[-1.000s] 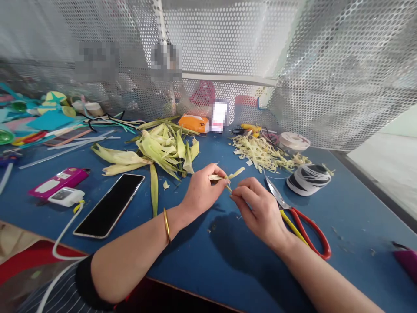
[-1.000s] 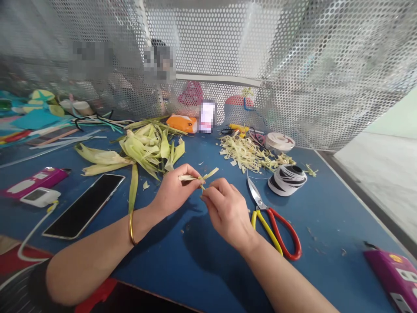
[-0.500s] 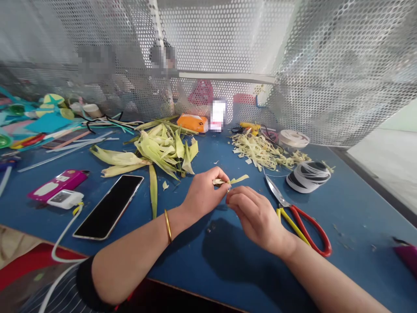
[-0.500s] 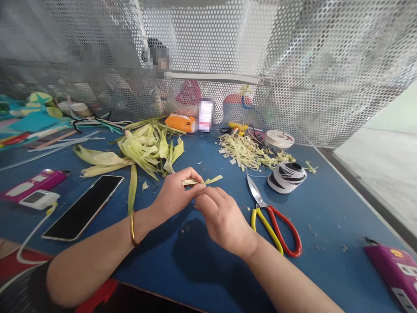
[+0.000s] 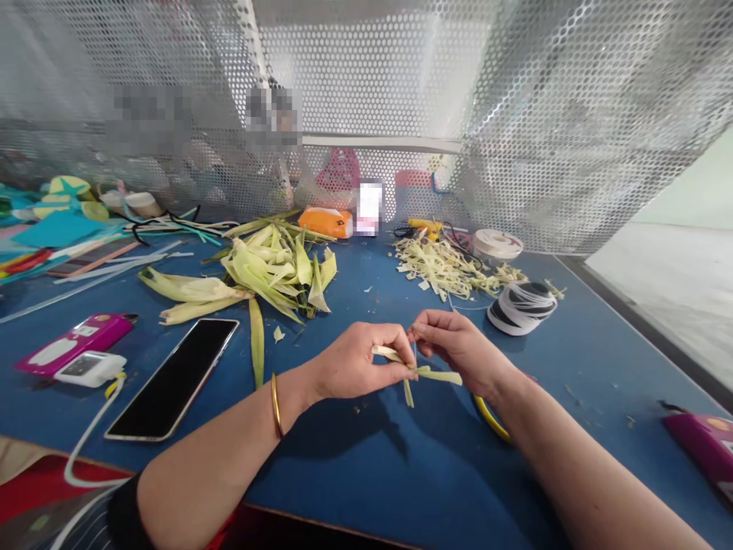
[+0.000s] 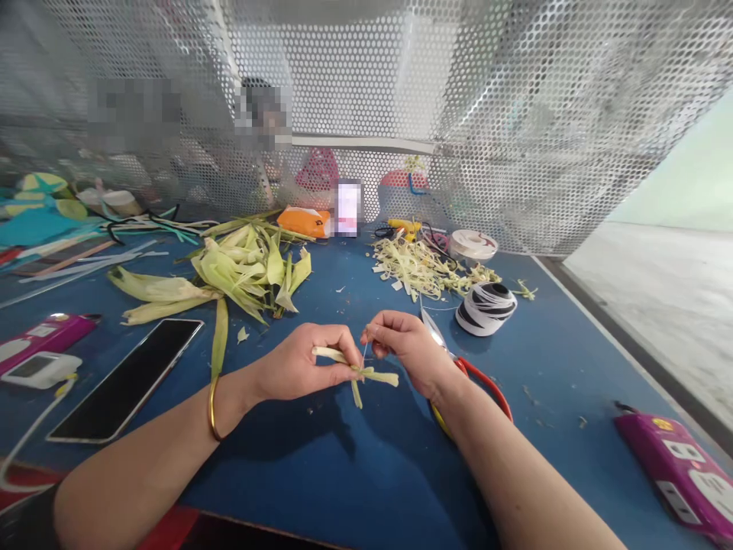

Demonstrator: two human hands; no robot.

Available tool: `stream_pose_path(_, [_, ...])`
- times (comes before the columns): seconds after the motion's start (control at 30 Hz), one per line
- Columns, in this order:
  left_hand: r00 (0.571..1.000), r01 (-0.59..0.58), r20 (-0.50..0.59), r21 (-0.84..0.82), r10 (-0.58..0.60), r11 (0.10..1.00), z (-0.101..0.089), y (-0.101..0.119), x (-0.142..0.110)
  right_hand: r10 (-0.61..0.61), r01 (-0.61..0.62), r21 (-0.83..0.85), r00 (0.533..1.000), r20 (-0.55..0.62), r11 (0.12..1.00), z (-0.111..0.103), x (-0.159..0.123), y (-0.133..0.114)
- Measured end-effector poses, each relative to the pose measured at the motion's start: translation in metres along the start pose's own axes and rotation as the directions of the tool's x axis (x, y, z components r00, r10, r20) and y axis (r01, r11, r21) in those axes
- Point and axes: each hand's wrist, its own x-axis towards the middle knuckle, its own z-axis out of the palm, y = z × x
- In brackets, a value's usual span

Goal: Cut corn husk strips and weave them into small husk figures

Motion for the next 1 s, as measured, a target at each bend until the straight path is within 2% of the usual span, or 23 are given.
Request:
stream_pose_path(0.1, [0.983, 0.042, -0.176, -0.012, -0.044, 0.999, -0.003, -0.001, 0.002, 0.002, -0.016, -0.154, 0.996, -0.087, 0.988, 0.003, 0.003, 0.006])
stream_pose_path(0.17, [0.948, 0.065, -0.312, 0.004, -0.061, 0.998, -0.005, -0.004, 0.003, -0.046, 0.012, -0.313, 0.994, -0.102, 0.950, 0.005, 0.002, 0.008])
stream_pose_path(0.23, [0.900, 0.080, -0.431, 0.033, -0.058, 0.996, -0.007, -0.008, 0.006, -0.113, 0.068, -0.469, 0.991, -0.068, 0.880, 0.006, 0.001, 0.010])
stream_pose_path(0.3, [0.857, 0.104, -0.513, 0.088, -0.044, 0.991, -0.008, -0.012, 0.007, -0.223, 0.176, -0.607, 0.975, -0.002, 0.775, 0.009, -0.003, 0.010])
stream_pose_path(0.37, [0.830, 0.134, -0.558, 0.155, -0.025, 0.979, -0.009, -0.017, 0.008, -0.391, 0.336, -0.705, 0.916, 0.089, 0.625, 0.013, -0.008, 0.008])
stream_pose_path(0.47, [0.830, 0.161, -0.556, 0.192, -0.028, 0.968, -0.008, -0.023, 0.009, -0.599, 0.558, -0.732, 0.758, 0.258, 0.391, 0.019, -0.014, 0.006])
stream_pose_path(0.53, [0.850, 0.161, -0.526, 0.194, -0.036, 0.968, -0.006, -0.025, 0.009, -0.639, 0.638, -0.705, 0.689, 0.341, 0.311, 0.021, -0.015, 0.005])
stream_pose_path(0.63, [0.871, 0.166, -0.488, 0.186, -0.055, 0.968, -0.001, -0.025, 0.008, -0.628, 0.682, -0.682, 0.658, 0.416, 0.263, 0.023, -0.015, 0.007])
stream_pose_path(0.73, [0.886, 0.173, -0.457, 0.172, -0.077, 0.970, 0.002, -0.022, 0.008, -0.603, 0.704, -0.660, 0.654, 0.458, 0.263, 0.025, -0.015, 0.008])
stream_pose_path(0.8, [0.901, 0.174, -0.427, 0.194, -0.077, 0.965, 0.003, -0.021, 0.008, -0.598, 0.700, -0.622, 0.679, 0.427, 0.350, 0.025, -0.016, 0.006])
stream_pose_path(0.9, [0.928, 0.182, -0.364, 0.268, -0.076, 0.946, 0.003, -0.018, 0.007, -0.612, 0.646, -0.555, 0.739, 0.283, 0.523, 0.022, -0.016, 0.000])
stream_pose_path(1.0, [0.967, 0.138, -0.248, 0.344, -0.052, 0.929, 0.002, -0.015, 0.006, -0.611, 0.572, -0.543, 0.781, 0.132, 0.615, 0.010, -0.012, -0.005])
